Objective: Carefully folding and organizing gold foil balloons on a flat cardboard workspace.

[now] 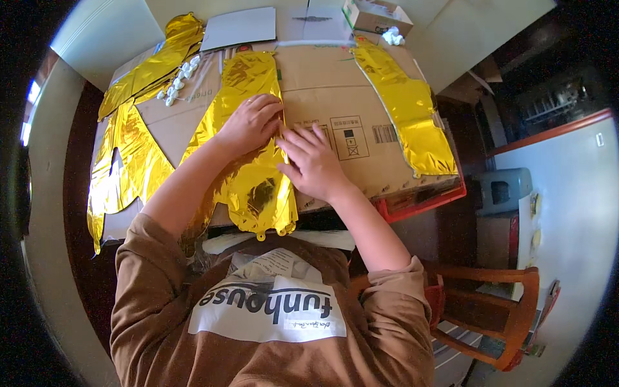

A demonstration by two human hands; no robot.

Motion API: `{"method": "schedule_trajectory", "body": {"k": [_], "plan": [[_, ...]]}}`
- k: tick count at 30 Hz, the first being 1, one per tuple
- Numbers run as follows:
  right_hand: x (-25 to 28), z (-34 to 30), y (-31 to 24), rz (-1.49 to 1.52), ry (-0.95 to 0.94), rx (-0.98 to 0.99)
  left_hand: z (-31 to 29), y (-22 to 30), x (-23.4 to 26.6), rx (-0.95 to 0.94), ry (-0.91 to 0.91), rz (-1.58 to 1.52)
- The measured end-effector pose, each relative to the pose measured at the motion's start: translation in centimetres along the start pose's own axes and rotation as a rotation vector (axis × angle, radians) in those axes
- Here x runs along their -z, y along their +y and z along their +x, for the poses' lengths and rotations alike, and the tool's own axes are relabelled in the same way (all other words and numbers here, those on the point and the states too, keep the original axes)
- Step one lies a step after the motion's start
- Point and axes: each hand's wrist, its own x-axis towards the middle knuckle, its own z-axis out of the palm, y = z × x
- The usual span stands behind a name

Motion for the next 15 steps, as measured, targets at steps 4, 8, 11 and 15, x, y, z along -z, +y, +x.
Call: {"method": "schedule_trajectory", "body": {"k": [4, 8, 11, 15], "plan": [[1.1, -0.8, 1.4, 0.033, 0.012, -0.047, -0.2, 0.1, -0.2, -0.006, 0.030, -0.038], [0.8, -1.0, 0.9, -0.116, -0.048, 0.066, -0.3, 0.2, -0.1, -0.002, 0.047, -0.036], [1.0, -1.6, -0.1, -0.172, -0.091, 0.118, -0.3, 0.0, -0.4, 0.002, 0.059, -0.048], [2.0, -2.7, -0.8, -0.201, -0.143, 0.183, -0.3, 0.0, -0.3, 0.004, 0.053, -0.061]]}}
